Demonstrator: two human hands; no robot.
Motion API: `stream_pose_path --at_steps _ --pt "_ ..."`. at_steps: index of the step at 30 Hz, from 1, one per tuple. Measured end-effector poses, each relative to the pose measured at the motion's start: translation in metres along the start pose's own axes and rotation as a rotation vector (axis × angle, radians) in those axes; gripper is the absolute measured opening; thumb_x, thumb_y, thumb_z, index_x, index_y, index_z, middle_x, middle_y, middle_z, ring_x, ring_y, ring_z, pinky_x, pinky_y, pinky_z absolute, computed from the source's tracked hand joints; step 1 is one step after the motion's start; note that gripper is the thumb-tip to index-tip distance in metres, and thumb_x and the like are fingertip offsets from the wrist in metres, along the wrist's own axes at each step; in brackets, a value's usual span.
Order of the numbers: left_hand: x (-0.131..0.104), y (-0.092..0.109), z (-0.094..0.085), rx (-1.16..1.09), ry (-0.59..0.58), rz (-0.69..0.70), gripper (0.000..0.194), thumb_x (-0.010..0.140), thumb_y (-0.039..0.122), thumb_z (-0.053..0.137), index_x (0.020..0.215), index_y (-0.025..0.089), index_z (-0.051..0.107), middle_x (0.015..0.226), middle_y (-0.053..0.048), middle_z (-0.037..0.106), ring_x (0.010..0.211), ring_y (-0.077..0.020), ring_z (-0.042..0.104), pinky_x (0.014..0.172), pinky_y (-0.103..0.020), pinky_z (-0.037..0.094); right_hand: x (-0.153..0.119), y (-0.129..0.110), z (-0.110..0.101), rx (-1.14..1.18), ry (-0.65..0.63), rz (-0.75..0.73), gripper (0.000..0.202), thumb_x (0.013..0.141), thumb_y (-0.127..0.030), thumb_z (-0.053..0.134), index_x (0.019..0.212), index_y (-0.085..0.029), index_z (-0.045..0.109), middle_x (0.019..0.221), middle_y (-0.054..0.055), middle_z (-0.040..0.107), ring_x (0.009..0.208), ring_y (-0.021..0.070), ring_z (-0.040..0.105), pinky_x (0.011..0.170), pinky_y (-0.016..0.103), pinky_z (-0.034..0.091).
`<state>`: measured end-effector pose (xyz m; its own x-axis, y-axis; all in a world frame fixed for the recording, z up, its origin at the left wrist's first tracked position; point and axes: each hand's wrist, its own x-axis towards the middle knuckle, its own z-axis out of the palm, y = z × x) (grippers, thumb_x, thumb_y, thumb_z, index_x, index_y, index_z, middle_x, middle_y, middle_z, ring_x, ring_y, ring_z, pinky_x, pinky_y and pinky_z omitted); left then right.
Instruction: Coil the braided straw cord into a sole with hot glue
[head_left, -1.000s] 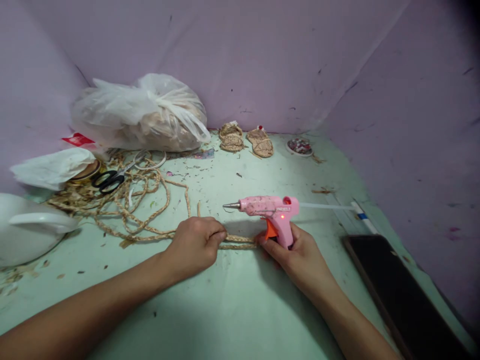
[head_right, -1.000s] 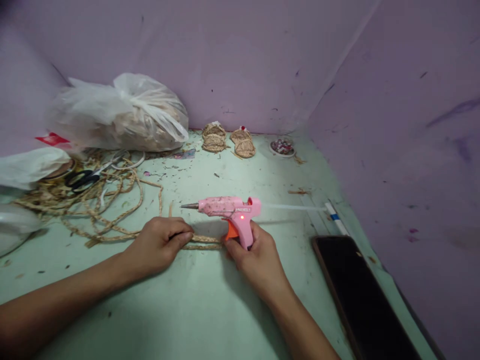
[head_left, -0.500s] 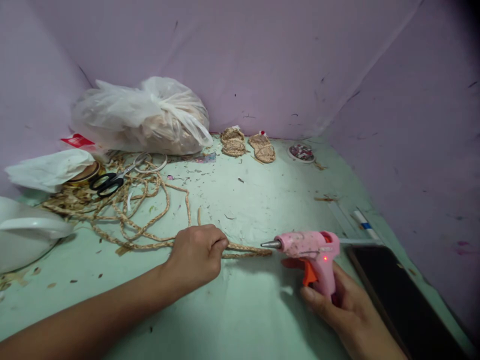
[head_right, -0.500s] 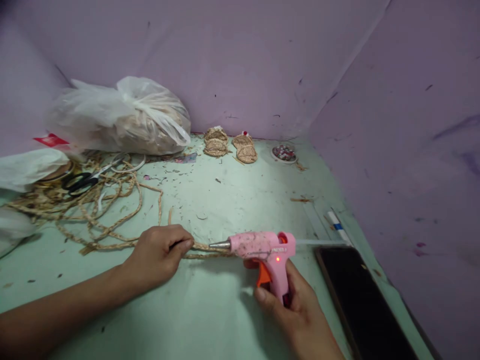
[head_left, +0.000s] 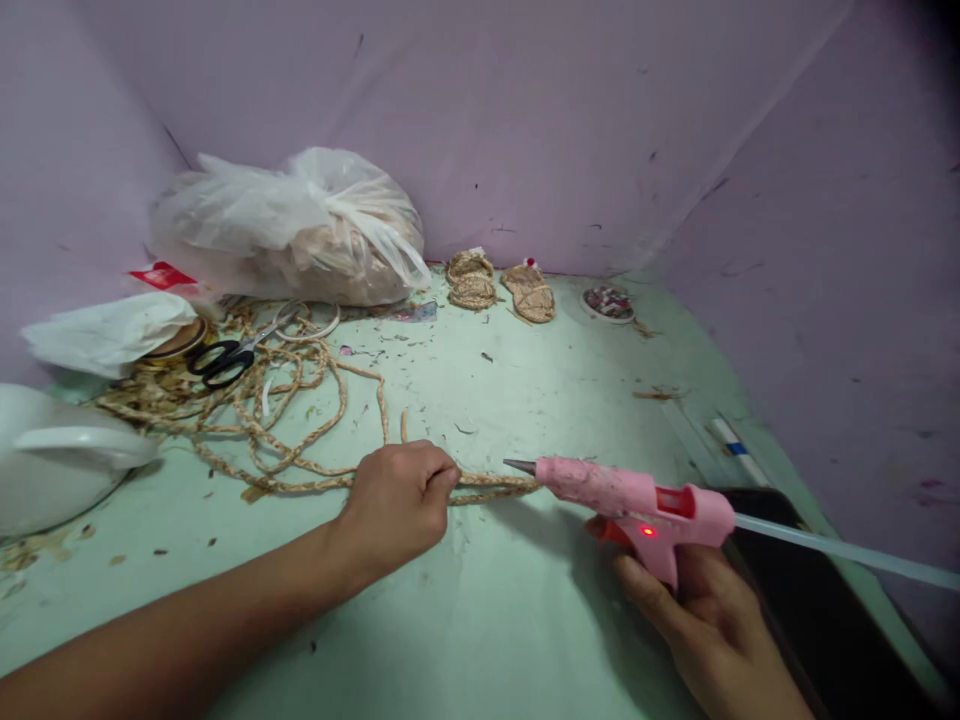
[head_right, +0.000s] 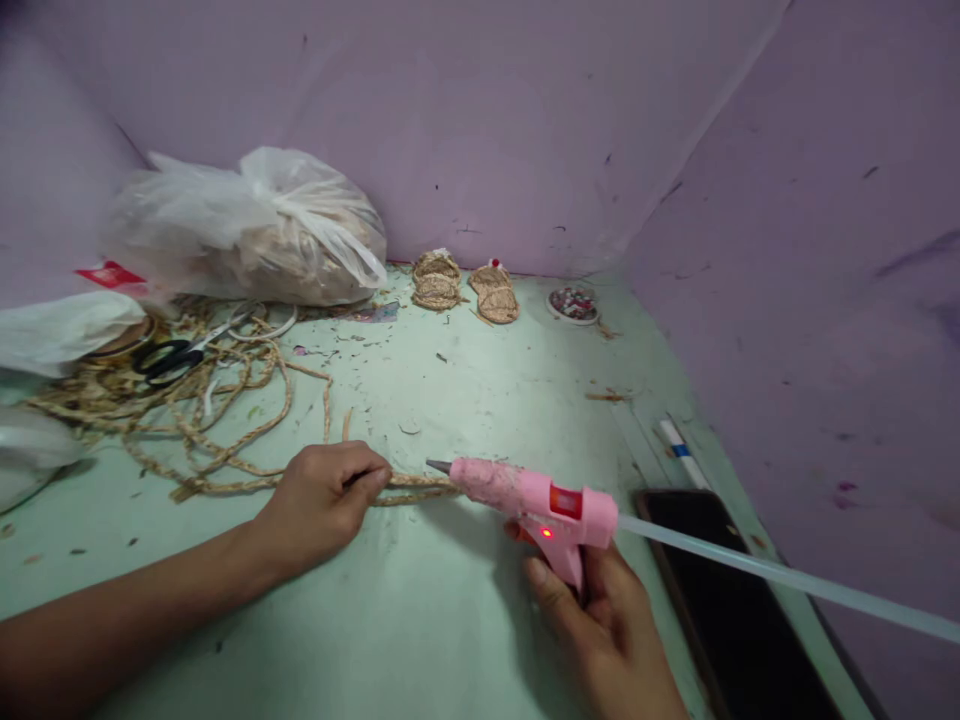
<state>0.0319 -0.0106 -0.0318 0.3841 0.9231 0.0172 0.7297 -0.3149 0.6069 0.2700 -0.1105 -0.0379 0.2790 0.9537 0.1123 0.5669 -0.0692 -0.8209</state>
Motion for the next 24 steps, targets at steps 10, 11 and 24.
stream_pose_path --at_steps 10,11,24 --pt "-0.001 0.001 0.000 -0.019 -0.016 -0.033 0.023 0.079 0.022 0.045 0.068 0.017 0.065 0.063 -0.001 0.062 0.060 -0.0137 0.054 0.058 -0.025 0.036 -0.006 0.014 -0.005 0.048 -0.161 0.017 0.024 0.077 -0.042 0.059 0.072 -0.020 0.069 0.062 0.003 0.065 0.056 0.0187 0.062 0.047 0.022 0.050" --pt "-0.001 0.001 0.000 -0.020 -0.017 -0.032 0.023 0.079 0.022 0.045 0.068 0.017 0.065 0.063 -0.001 0.061 0.060 -0.0137 0.053 0.058 -0.025 0.036 -0.007 0.014 -0.004 0.037 -0.152 0.025 0.025 0.077 -0.042 0.060 0.073 -0.020 0.070 0.064 0.003 0.066 0.059 0.0200 0.063 0.049 0.024 0.051" --pt "0.000 -0.001 0.001 -0.028 -0.029 -0.012 0.024 0.080 0.022 0.043 0.065 0.017 0.062 0.063 -0.001 0.059 0.062 -0.0137 0.052 0.060 -0.026 0.035 -0.006 0.000 0.009 0.011 -0.193 -0.092 0.029 0.080 -0.039 0.057 0.102 -0.025 0.070 0.062 0.002 0.068 0.064 0.0230 0.067 0.059 0.027 0.056"
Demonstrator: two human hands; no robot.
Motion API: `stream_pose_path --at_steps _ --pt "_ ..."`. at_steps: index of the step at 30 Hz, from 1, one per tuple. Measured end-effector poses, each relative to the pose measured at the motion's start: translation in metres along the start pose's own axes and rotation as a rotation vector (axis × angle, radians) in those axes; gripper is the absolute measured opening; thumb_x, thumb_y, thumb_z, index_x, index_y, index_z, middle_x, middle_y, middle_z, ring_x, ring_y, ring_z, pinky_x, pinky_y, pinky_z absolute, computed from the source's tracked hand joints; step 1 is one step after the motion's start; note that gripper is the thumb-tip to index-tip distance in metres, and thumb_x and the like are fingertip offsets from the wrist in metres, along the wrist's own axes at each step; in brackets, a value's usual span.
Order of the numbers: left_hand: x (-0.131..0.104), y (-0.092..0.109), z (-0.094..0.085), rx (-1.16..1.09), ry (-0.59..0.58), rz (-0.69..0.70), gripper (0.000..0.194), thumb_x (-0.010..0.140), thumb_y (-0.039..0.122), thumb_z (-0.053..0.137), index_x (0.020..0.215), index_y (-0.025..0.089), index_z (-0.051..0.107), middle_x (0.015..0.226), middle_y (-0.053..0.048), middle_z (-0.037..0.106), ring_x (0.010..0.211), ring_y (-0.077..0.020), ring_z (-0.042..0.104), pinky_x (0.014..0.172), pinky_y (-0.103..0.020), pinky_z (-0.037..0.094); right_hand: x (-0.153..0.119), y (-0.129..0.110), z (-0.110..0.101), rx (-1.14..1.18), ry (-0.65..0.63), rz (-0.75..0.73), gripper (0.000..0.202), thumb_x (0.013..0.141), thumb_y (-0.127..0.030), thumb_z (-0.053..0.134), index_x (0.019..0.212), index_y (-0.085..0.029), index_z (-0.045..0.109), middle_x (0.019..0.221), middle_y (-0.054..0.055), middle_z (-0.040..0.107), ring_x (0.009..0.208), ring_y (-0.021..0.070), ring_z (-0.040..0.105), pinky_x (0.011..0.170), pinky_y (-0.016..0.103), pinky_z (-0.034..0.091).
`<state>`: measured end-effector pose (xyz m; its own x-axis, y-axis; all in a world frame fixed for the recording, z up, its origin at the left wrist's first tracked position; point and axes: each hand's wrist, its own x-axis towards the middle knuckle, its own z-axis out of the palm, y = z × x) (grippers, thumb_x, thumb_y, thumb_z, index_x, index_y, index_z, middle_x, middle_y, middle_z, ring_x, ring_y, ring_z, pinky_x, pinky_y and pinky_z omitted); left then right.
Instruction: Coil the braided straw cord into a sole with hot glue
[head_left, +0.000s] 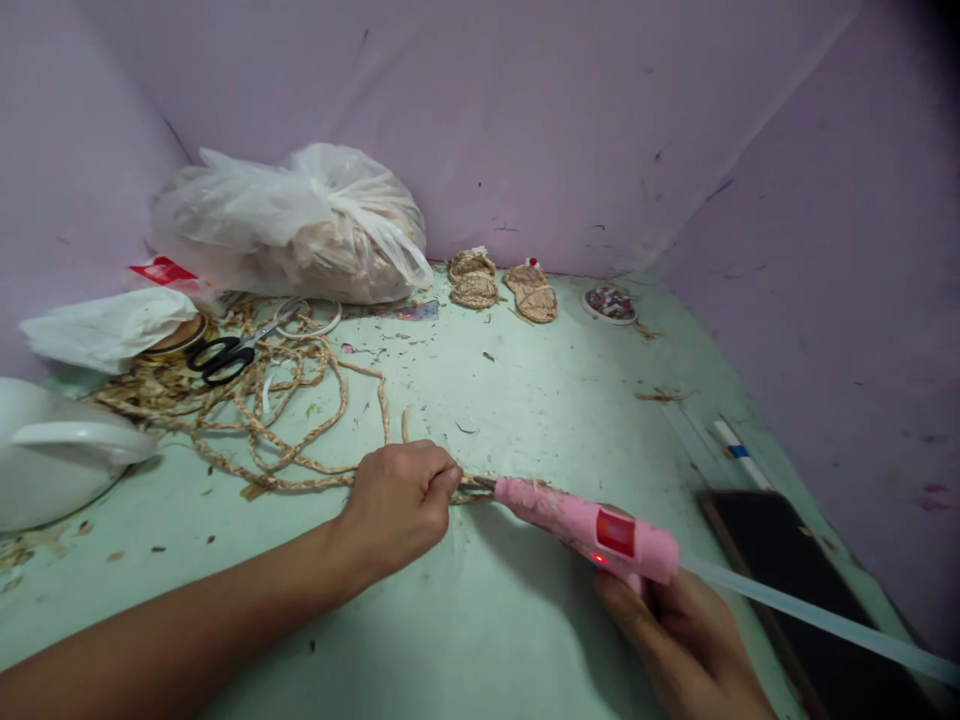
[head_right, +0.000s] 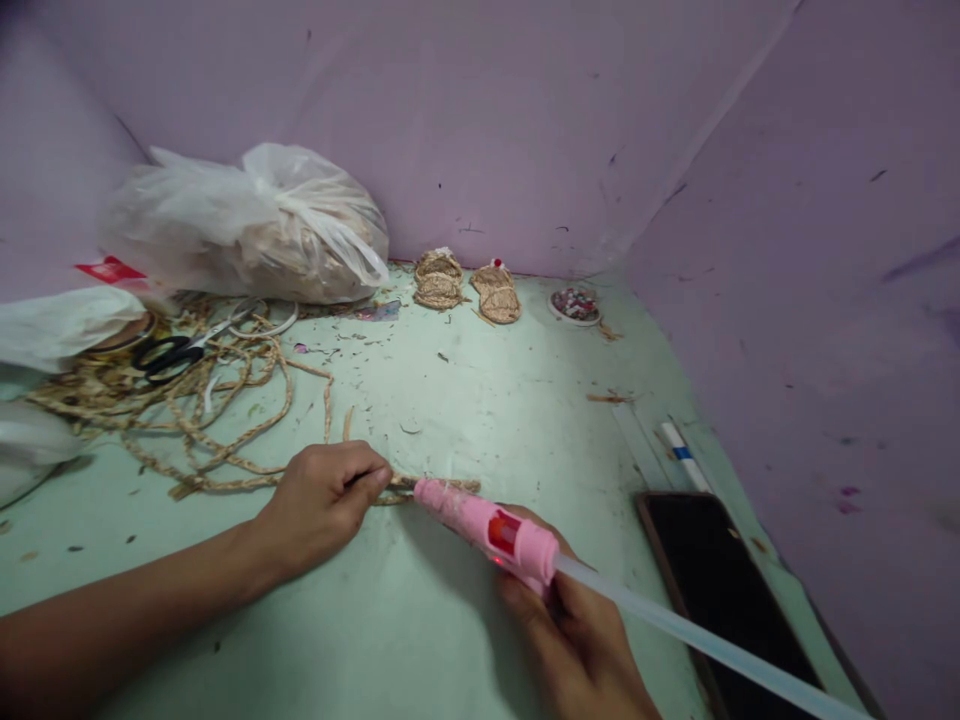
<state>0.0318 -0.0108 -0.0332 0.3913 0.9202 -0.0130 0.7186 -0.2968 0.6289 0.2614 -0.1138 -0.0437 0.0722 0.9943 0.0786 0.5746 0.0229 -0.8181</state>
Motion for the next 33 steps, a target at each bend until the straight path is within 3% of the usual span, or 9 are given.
stream_pose_path --at_steps 5,10,14,20,27,33 --pt "0.000 0.001 -0.001 0.006 -0.006 -0.013 0.024 0.079 0.023 0.043 0.063 0.018 0.059 0.062 -0.001 0.058 0.060 -0.0132 0.050 0.058 -0.026 0.034 -0.002 0.007 0.002 -0.016 -0.081 -0.019 0.035 0.085 -0.035 0.053 0.117 -0.022 0.061 0.098 0.007 0.071 0.089 0.0240 0.066 0.082 0.032 0.053" --pt "-0.001 0.002 -0.001 0.007 0.001 -0.023 0.024 0.079 0.024 0.043 0.061 0.018 0.057 0.060 0.000 0.056 0.059 -0.0131 0.050 0.058 -0.026 0.033 -0.002 0.014 0.002 -0.052 -0.086 0.000 0.029 0.083 -0.036 0.055 0.107 -0.024 0.065 0.065 0.001 0.067 0.058 0.0193 0.065 0.054 0.023 0.055" --pt "-0.002 0.001 -0.001 0.003 0.000 -0.024 0.024 0.079 0.023 0.043 0.061 0.018 0.057 0.060 0.000 0.056 0.058 -0.0128 0.050 0.057 -0.025 0.033 -0.001 0.007 0.004 -0.053 -0.037 -0.019 0.028 0.082 -0.038 0.055 0.104 -0.027 0.067 0.050 -0.002 0.060 0.051 0.0197 0.063 0.047 0.022 0.053" --pt "-0.002 0.001 -0.001 0.002 0.005 -0.029 0.023 0.079 0.022 0.043 0.062 0.018 0.058 0.060 0.000 0.057 0.059 -0.0129 0.050 0.057 -0.025 0.033 -0.002 0.000 0.005 -0.081 0.002 -0.023 0.035 0.083 -0.040 0.055 0.114 -0.028 0.064 0.050 -0.002 0.061 0.053 0.0208 0.064 0.049 0.023 0.054" --pt "-0.001 0.000 -0.001 0.001 0.019 -0.008 0.024 0.079 0.022 0.043 0.063 0.018 0.059 0.061 -0.001 0.058 0.059 -0.0129 0.051 0.057 -0.025 0.034 -0.001 -0.003 0.004 -0.107 -0.020 -0.067 0.039 0.087 -0.036 0.050 0.125 -0.028 0.057 0.085 0.003 0.072 0.065 0.0194 0.067 0.057 0.023 0.056" --pt "-0.001 0.000 -0.001 0.010 0.022 -0.013 0.023 0.080 0.022 0.042 0.065 0.018 0.059 0.062 -0.001 0.058 0.059 -0.0134 0.050 0.058 -0.025 0.034 -0.003 -0.003 0.000 -0.145 0.024 -0.061 0.037 0.085 -0.040 0.051 0.117 -0.028 0.064 0.062 0.000 0.066 0.048 0.0175 0.060 0.045 0.021 0.052"
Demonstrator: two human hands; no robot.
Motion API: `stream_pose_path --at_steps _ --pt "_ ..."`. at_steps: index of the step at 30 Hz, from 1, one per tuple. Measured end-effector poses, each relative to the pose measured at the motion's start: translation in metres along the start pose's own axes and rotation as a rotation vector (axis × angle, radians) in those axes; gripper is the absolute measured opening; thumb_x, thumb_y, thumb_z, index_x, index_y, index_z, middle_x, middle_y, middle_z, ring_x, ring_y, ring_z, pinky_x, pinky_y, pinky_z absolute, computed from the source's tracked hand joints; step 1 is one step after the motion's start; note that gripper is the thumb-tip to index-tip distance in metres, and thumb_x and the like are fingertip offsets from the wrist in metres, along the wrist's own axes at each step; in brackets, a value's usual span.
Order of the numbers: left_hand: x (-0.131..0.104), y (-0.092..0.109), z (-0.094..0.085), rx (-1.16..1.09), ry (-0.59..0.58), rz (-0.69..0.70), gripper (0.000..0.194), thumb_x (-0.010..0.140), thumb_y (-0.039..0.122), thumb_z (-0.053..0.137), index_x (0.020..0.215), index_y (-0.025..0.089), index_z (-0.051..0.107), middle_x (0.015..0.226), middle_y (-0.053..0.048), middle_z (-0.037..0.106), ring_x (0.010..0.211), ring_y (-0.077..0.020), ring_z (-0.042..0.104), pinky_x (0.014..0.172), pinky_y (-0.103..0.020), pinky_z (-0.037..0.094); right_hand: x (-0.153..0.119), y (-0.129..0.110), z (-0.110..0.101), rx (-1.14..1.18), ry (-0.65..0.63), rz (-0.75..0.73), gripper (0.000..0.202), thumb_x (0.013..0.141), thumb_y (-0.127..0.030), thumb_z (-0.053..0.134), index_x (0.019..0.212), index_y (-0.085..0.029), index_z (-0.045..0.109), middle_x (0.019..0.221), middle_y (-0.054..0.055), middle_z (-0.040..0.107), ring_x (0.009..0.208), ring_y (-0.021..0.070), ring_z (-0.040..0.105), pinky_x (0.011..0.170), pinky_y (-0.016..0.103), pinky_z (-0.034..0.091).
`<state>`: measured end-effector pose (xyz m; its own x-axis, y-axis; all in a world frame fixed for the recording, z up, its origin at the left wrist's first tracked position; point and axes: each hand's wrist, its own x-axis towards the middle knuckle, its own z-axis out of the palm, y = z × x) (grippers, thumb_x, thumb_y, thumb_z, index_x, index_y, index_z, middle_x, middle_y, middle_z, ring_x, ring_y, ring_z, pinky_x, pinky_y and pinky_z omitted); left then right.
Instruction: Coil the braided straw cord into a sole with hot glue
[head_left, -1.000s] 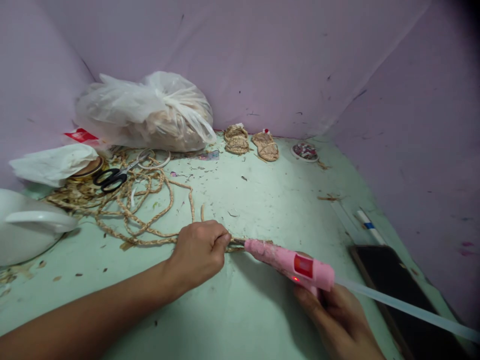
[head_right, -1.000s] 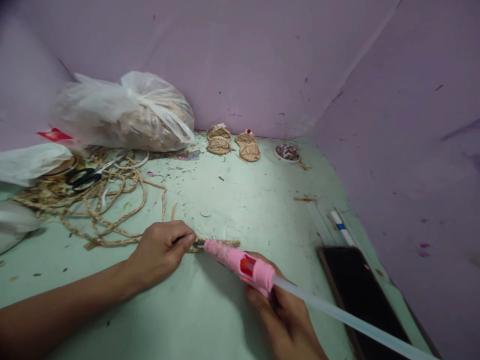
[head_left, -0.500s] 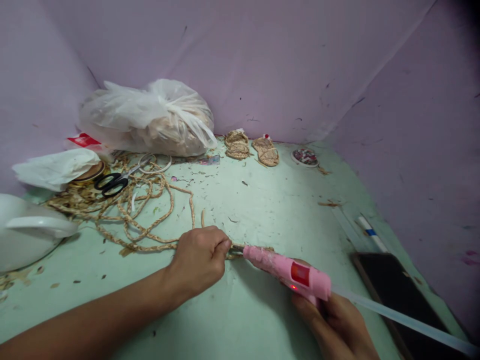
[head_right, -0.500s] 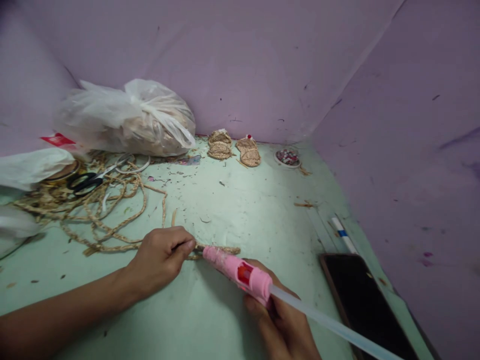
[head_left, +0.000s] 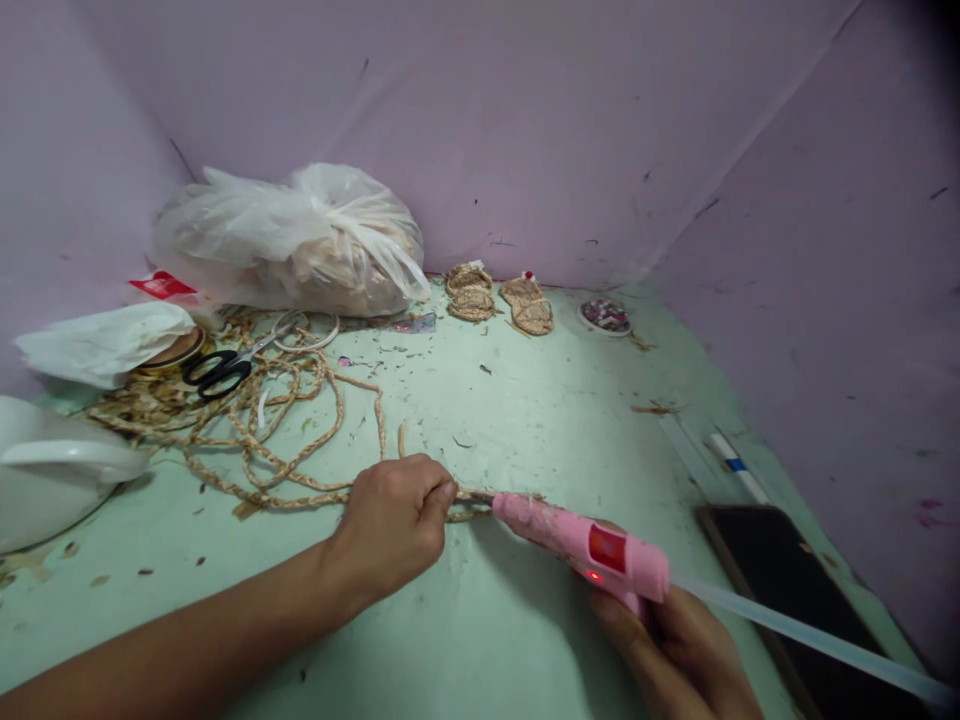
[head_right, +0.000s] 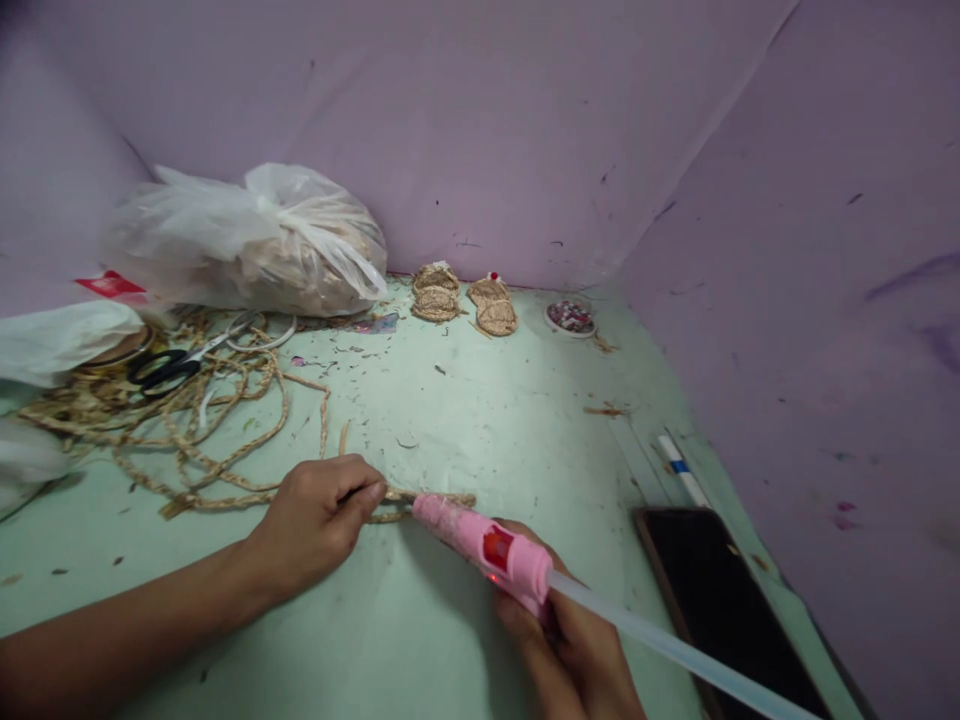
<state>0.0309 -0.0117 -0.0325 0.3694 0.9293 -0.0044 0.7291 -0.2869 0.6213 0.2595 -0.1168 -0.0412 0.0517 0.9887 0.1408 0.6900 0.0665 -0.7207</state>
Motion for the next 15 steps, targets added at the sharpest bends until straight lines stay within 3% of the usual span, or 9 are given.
stream_pose_path --at_steps 11,15 --pt "0.001 0.000 0.000 -0.002 0.011 0.006 0.022 0.080 0.022 0.042 0.066 0.017 0.059 0.062 -0.002 0.058 0.060 -0.0139 0.051 0.058 -0.026 0.035 -0.007 0.010 -0.004 -0.034 0.028 0.065 0.032 0.083 -0.042 0.054 0.105 -0.024 0.069 0.066 0.004 0.068 0.057 0.0207 0.065 0.049 0.024 0.055" --pt "0.000 0.001 0.000 0.004 0.016 0.011 0.024 0.081 0.023 0.042 0.067 0.017 0.060 0.062 -0.002 0.058 0.060 -0.0141 0.052 0.059 -0.026 0.036 -0.012 0.017 -0.007 -0.055 0.026 0.092 0.032 0.082 -0.040 0.056 0.106 -0.023 0.069 0.084 0.006 0.073 0.068 0.0222 0.067 0.060 0.027 0.057"
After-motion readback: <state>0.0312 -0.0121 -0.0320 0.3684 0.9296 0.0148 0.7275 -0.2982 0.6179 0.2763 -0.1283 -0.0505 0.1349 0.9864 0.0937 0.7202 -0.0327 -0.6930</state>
